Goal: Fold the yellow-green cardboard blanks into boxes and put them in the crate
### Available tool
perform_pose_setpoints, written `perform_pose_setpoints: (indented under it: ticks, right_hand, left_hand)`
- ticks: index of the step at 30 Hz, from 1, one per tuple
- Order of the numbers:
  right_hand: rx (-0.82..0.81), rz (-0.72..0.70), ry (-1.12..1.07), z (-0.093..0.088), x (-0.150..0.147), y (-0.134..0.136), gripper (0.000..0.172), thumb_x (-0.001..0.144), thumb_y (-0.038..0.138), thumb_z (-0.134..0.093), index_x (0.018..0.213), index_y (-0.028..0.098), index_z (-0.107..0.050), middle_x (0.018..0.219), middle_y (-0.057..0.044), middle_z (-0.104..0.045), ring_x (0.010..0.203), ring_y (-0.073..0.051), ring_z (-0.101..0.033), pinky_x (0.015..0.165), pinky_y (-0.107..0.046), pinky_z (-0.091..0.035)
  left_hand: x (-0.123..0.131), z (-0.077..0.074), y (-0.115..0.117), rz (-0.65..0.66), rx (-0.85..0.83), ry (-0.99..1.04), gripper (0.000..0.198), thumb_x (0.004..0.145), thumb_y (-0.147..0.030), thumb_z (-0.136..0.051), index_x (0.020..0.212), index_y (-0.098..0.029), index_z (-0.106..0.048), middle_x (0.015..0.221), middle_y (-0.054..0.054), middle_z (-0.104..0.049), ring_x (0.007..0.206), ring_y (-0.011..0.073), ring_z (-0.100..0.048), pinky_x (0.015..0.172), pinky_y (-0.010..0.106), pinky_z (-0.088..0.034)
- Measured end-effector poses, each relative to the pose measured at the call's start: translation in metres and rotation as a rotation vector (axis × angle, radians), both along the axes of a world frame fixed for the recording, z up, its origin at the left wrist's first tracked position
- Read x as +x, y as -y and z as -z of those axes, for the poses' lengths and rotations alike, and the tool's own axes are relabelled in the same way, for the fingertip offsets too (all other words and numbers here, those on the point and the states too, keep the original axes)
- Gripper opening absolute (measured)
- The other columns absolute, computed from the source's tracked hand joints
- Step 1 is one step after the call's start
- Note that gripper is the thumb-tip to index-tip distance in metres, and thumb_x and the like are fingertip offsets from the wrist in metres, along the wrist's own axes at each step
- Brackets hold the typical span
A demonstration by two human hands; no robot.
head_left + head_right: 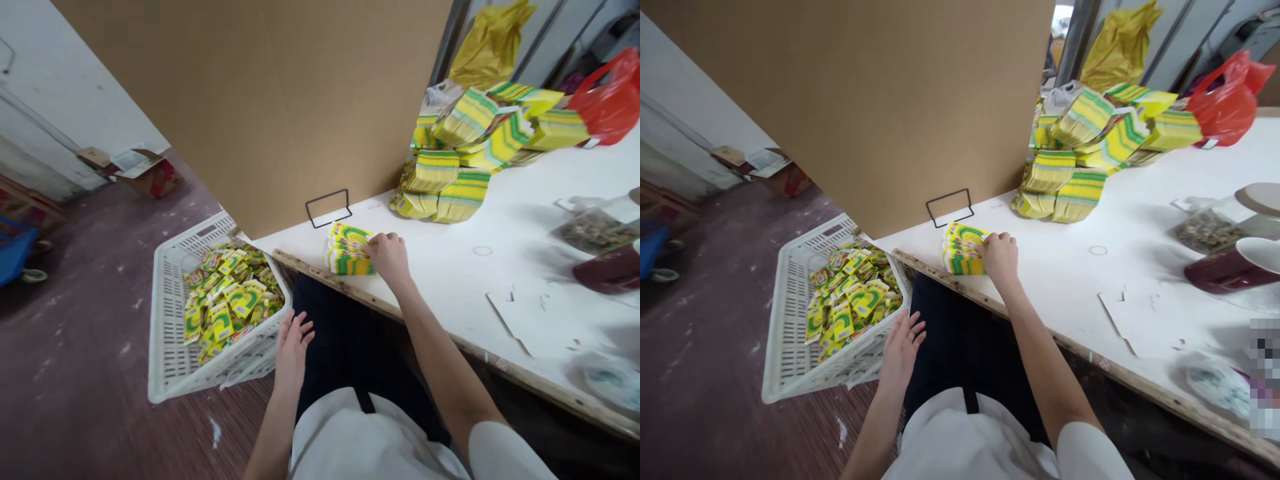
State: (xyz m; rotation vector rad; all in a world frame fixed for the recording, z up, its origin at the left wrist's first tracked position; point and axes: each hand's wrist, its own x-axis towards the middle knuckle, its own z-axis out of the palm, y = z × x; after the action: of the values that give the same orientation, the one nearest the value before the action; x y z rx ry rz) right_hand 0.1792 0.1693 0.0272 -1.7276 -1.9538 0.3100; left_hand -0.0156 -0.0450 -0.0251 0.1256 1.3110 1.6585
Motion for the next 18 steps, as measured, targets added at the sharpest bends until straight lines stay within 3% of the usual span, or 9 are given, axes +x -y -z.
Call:
perform_pose_setpoints:
  ticks: [5, 10, 14, 16, 18]
  right_hand:
    - [-0.022, -0.044, 0.014, 0.0, -0.004, -0.008, 0.018, 0.085, 0.027, -0.068, 0.092, 0.012, -0.061, 0.098, -0.02, -0.064, 0.099, -0.034, -0.057, 0.087, -0.043, -0.043]
    - [-0.022, -0.064, -0.083, -0.013, -0.003, 0.007, 0.021, 0.083, 0.02, -0.065, 0.099, 0.017, -0.053, 0.088, -0.009, -0.066, 0.08, -0.026, -0.06, 0.072, -0.034, -0.043]
    - [0.033, -0.221, -0.425, -0.013, -0.011, 0.058, 0.023, 0.085, 0.022, -0.061, 0.103, 0.022, -0.047, 0.092, -0.005, -0.064, 0.079, -0.022, -0.061, 0.072, -0.033, -0.045]
    - [-0.134, -0.413, -0.541, -0.003, -0.023, 0.094, 0.02, 0.083, 0.016, -0.057, 0.099, 0.023, -0.047, 0.087, -0.003, -0.062, 0.074, -0.019, -0.06, 0.069, -0.03, -0.046]
    - [-0.413, -0.613, -0.658, 0.011, -0.038, 0.129, 0.024, 0.08, 0.013, -0.059, 0.097, 0.023, -0.046, 0.081, 0.0, -0.06, 0.068, -0.016, -0.058, 0.065, -0.028, -0.045]
  left_hand:
    - [0.009, -0.002, 0.001, 0.113, -0.037, -0.041, 0.05, 0.069, -0.035, -0.086, 0.112, -0.018, -0.067, 0.103, 0.008, -0.072, 0.075, 0.0121, -0.068, 0.065, 0.022, -0.054]
    - [0.01, -0.002, 0.0, 0.254, 0.045, -0.107, 0.055, 0.071, -0.049, -0.083, 0.113, -0.017, -0.068, 0.099, 0.008, -0.072, 0.076, 0.0135, -0.067, 0.067, 0.024, -0.054]
    - [0.015, 0.0, -0.004, 0.268, 0.238, -0.087, 0.066, 0.067, -0.06, -0.082, 0.119, -0.021, -0.067, 0.118, 0.012, -0.069, 0.1, 0.0241, -0.068, 0.081, 0.034, -0.056]
    - [0.017, -0.001, -0.007, 0.174, 0.323, -0.071, 0.068, 0.065, -0.065, -0.08, 0.117, -0.022, -0.068, 0.123, 0.014, -0.066, 0.112, 0.0293, -0.064, 0.09, 0.042, -0.054]
    - [0.018, -0.005, -0.012, 0.08, 0.373, -0.067, 0.065, 0.068, -0.072, -0.073, 0.108, -0.021, -0.07, 0.116, 0.013, -0.068, 0.111, 0.0303, -0.063, 0.092, 0.043, -0.053]
